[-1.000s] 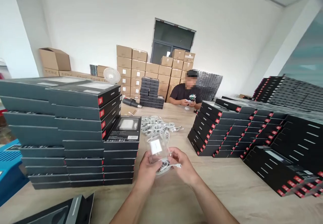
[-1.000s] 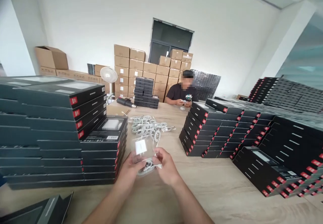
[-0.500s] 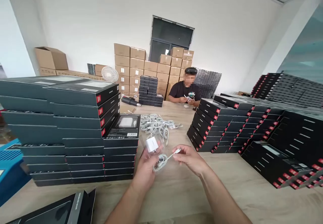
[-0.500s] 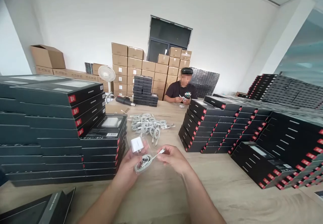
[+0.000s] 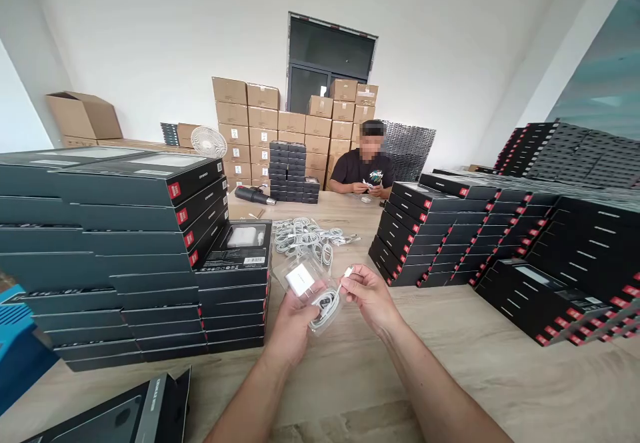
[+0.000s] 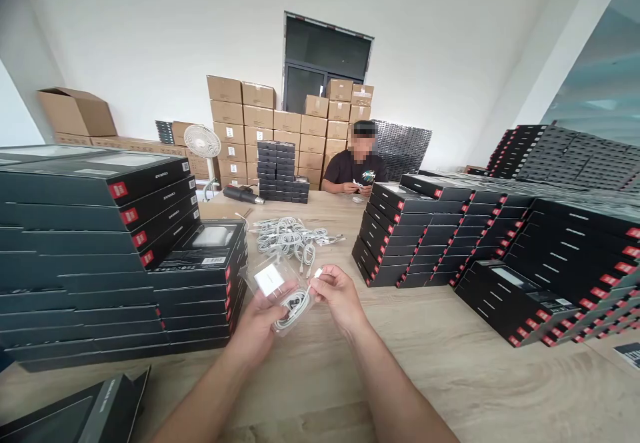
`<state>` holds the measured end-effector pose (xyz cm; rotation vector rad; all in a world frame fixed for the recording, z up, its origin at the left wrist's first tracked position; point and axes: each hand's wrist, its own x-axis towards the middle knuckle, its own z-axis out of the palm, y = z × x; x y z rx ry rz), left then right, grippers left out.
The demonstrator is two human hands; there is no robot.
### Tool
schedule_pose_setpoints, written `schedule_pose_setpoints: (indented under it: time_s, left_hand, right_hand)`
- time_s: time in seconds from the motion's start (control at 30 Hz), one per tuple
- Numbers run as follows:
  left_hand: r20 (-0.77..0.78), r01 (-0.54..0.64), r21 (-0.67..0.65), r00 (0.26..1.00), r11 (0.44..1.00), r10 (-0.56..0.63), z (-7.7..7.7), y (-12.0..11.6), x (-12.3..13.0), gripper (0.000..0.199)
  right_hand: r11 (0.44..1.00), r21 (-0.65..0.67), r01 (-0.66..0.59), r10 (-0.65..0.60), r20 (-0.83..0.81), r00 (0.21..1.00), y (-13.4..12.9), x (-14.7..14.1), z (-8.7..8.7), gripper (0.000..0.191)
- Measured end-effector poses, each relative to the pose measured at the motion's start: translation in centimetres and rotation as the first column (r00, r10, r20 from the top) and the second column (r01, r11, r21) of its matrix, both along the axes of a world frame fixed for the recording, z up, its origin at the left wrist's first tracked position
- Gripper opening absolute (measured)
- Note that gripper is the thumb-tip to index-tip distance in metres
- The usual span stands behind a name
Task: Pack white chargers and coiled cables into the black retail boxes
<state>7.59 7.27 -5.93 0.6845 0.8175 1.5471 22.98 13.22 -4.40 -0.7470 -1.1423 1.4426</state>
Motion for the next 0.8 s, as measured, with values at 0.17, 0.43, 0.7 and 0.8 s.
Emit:
schedule_pose_setpoints:
  time_s: [0.17, 0.43, 0.7, 0.8]
  left_hand:
    - [0.036, -0.061, 0.015, 0.998, 0.998, 0.060, 0.4, -0.3, -0.3, 0.052]
    - [0.075, 0.027, 0.067, 0.997, 0.997, -0.032, 0.4, -0.2, -0.1, 0.060]
    - [-0.021, -0.089, 0.001, 0.996, 0.996, 0.089, -1.6, 0.9, 0.5, 0.058]
    - [-0.019, -0.088, 0.000, 0.996, 0.996, 0.088, -1.8, 0.9, 0.5, 0.058]
  right_hand:
    - [0.990, 0.138, 0.014, -0.024, 0.065, 0.998, -0.2, -0.8, -0.8, 0.035]
    - [0.999, 0.050, 0.013, -0.012, -0.013, 1.000, -0.2, -0.6, -0.9, 0.035]
    - [0.996, -0.002, 0.087, -0.087, -0.062, 0.994, 0.6, -0.7, -1.8, 0.042]
    - [0.997, -0.001, 0.080, -0.080, -0.028, 0.996, 0.6, -0.4, -1.8, 0.040]
